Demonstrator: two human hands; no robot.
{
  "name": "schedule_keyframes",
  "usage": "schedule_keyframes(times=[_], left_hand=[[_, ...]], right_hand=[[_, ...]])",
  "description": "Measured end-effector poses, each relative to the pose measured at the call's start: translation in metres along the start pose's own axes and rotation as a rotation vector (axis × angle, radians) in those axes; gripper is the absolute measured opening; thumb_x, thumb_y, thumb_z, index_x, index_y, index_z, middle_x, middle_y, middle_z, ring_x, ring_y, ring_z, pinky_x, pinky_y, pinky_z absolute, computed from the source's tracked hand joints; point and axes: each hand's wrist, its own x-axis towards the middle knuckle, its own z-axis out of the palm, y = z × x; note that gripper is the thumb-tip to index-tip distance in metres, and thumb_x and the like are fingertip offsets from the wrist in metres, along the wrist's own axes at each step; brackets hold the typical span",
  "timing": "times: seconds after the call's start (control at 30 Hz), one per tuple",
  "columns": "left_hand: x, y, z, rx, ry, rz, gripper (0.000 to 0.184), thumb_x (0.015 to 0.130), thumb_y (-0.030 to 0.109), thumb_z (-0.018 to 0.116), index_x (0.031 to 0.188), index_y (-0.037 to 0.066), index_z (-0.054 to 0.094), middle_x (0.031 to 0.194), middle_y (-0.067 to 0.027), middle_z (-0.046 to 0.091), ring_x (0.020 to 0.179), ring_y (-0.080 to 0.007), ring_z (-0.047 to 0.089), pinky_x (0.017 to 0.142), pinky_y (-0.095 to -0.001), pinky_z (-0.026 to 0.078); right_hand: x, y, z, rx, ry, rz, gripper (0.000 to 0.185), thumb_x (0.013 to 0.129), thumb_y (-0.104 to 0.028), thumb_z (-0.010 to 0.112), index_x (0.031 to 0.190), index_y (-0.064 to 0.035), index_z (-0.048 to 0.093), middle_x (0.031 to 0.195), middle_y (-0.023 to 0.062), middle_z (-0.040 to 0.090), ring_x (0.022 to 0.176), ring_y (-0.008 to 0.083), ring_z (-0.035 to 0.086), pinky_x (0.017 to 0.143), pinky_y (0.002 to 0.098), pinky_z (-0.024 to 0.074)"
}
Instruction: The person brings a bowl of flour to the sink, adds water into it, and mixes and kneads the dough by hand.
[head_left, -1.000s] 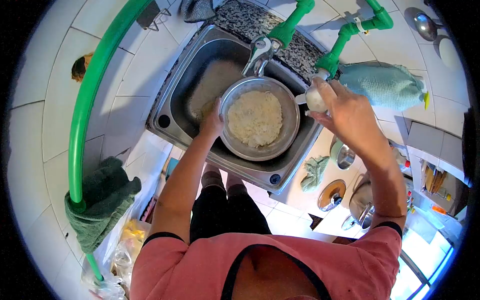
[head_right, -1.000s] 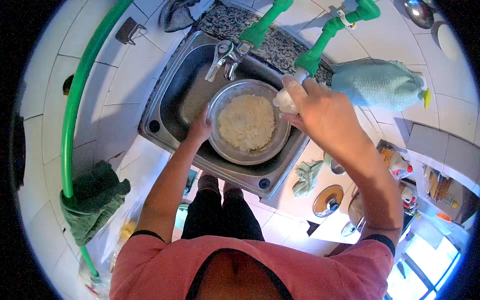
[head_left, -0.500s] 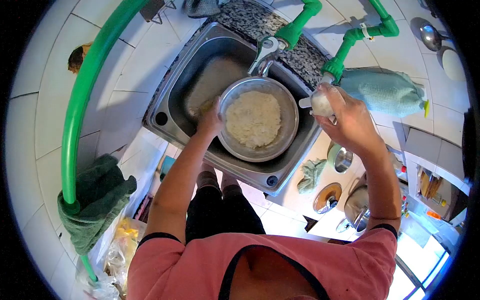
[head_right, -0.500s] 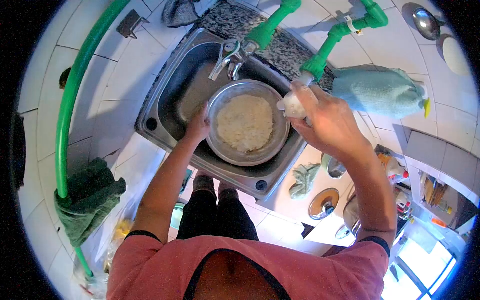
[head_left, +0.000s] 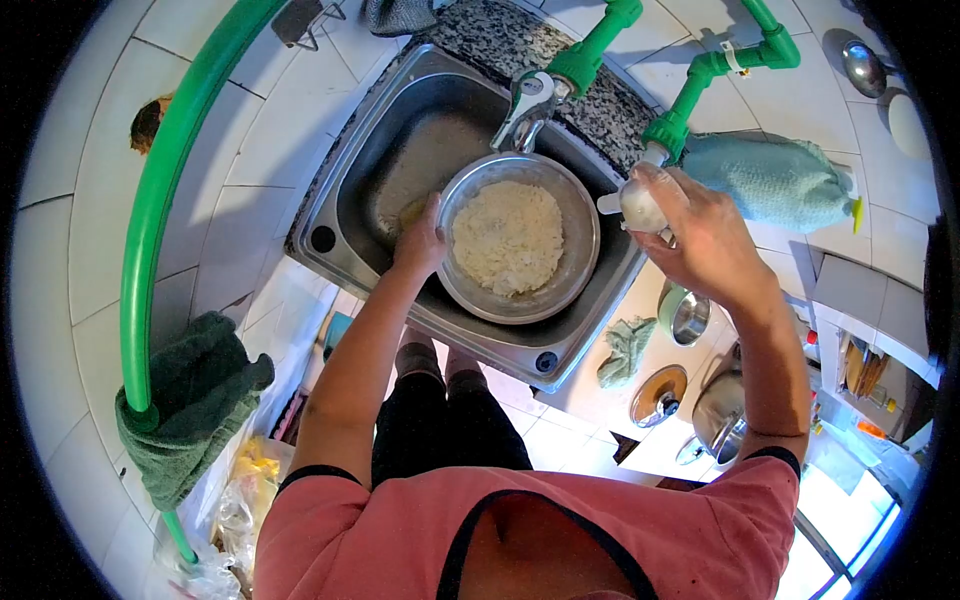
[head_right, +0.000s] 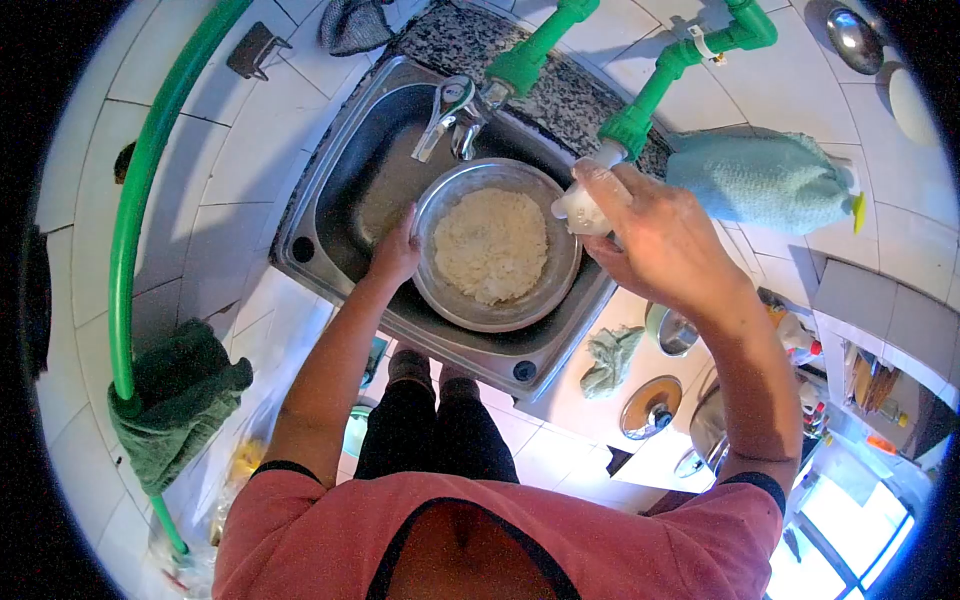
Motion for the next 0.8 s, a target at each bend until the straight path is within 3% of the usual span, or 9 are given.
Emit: schedule_keyframes(times=[0.07,0.23,0.37,0.43,0.73,0.8], left_hand=[[0.001,-0.005,0.003,0.005,0.053,0.058,0.057,0.079,0.01,0.046,0.131,0.006,0.025,0.109,-0.0237,0.051,0.094,-0.0366,0.053,0.083,-0.0417,0.041],[0.001,0.004,-0.004,0.008,-0.051,-0.075,0.057,0.078,0.01,0.047,0.131,0.006,0.026,0.105,-0.0247,0.053,0.093,-0.0372,0.054,0.082,-0.0422,0.041],[0.001,0.004,-0.004,0.018,-0.005,-0.022,0.056,0.079,0.011,0.047,0.131,0.007,0.026,0.102,-0.0253,0.053,0.092,-0.0369,0.054,0.082,-0.0424,0.042],[0.001,0.008,-0.008,0.029,-0.084,-0.09,0.056,0.08,0.012,0.046,0.132,0.007,0.025,0.102,-0.0252,0.054,0.091,-0.0367,0.054,0.082,-0.042,0.042],[0.002,0.003,-0.005,0.01,-0.075,-0.073,0.057,0.08,0.012,0.046,0.132,0.008,0.024,0.106,-0.0246,0.052,0.095,-0.0361,0.053,0.085,-0.0405,0.041],[0.002,0.002,-0.004,0.002,-0.061,-0.056,0.057,0.08,0.012,0.046,0.132,0.007,0.024,0.108,-0.0244,0.051,0.097,-0.0357,0.052,0.086,-0.0402,0.04]], right_hand=[[0.001,-0.001,-0.001,0.005,0.0,-0.006,0.053,0.064,-0.011,0.066,0.112,-0.0044,0.044,0.094,0.0155,0.055,0.081,0.0312,0.058,0.067,0.0376,0.0481],[0.002,-0.001,-0.004,0.025,-0.007,-0.012,0.053,0.064,-0.011,0.066,0.111,-0.0046,0.044,0.092,0.015,0.055,0.079,0.031,0.058,0.065,0.0378,0.0481],[0.002,-0.001,-0.003,0.023,-0.001,-0.019,0.053,0.064,-0.011,0.067,0.111,-0.0048,0.044,0.092,0.0149,0.055,0.077,0.031,0.058,0.064,0.0377,0.048],[0.002,-0.001,-0.003,0.024,0.006,-0.022,0.053,0.064,-0.012,0.067,0.111,-0.0052,0.044,0.092,0.0149,0.055,0.077,0.0309,0.058,0.064,0.0378,0.048],[0.003,-0.002,-0.004,0.019,0.005,0.012,0.053,0.063,-0.014,0.069,0.11,-0.0067,0.045,0.09,0.0144,0.056,0.077,0.0296,0.059,0.064,0.0372,0.0482],[0.003,-0.003,-0.004,0.037,0.011,0.023,0.054,0.061,-0.008,0.07,0.108,-0.0043,0.045,0.093,0.0154,0.057,0.078,0.033,0.058,0.064,0.0374,0.0473]])
